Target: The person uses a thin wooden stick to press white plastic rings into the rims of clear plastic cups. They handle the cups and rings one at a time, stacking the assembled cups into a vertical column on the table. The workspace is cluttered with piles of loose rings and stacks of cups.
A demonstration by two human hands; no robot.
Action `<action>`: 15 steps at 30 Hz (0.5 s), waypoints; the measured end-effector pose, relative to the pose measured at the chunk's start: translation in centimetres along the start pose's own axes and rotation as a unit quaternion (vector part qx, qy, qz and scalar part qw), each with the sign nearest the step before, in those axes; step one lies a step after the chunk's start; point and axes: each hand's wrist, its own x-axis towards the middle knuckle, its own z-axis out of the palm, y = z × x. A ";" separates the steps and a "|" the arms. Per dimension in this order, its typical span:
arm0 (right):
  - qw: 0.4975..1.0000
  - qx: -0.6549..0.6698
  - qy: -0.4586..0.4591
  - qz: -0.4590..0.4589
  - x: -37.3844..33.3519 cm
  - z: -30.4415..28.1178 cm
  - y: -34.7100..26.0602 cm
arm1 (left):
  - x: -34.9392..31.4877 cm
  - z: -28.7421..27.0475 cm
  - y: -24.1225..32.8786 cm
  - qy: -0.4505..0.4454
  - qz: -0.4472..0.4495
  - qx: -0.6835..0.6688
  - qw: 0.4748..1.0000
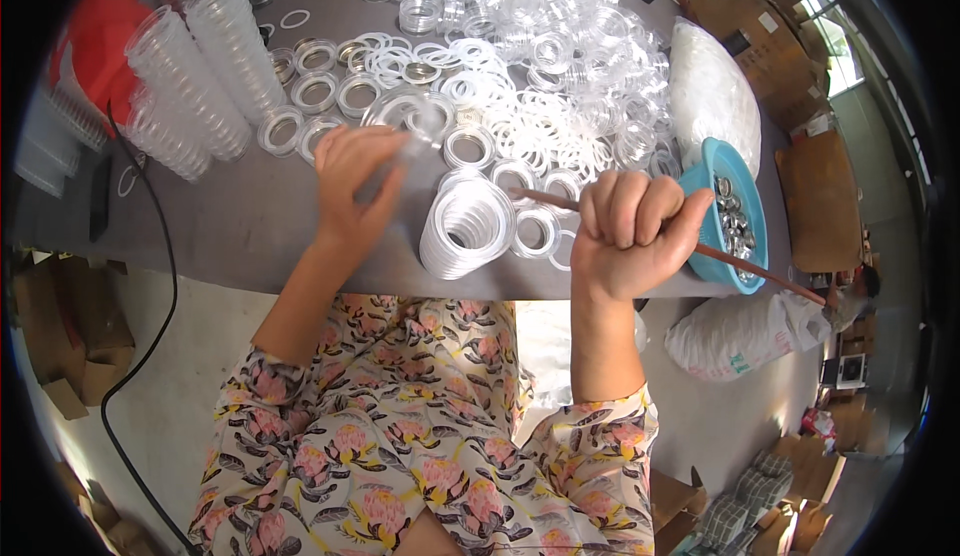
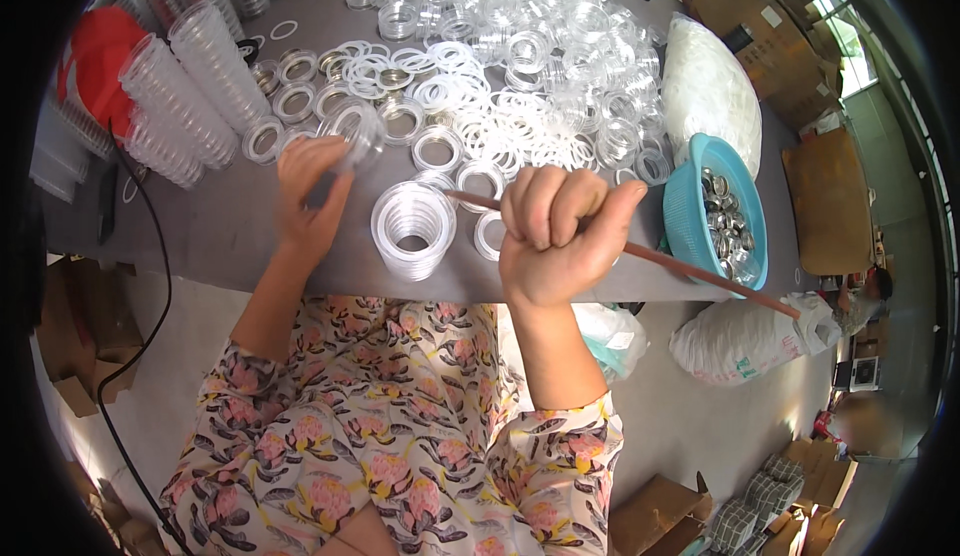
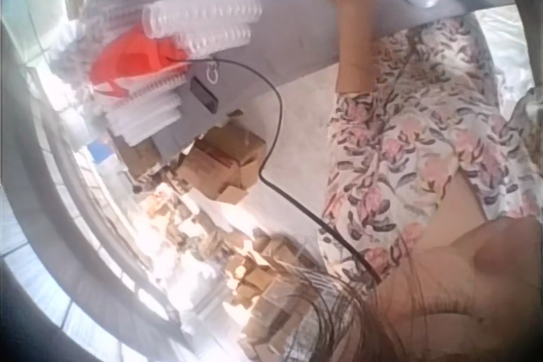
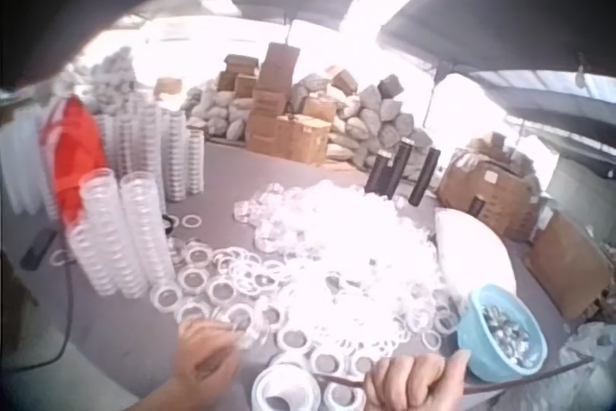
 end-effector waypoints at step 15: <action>1.000 0.016 -0.016 -0.008 0.3 0.7 -1.5 | 2.8 -2.8 5.1 -0.330 0.105 -0.144 0.927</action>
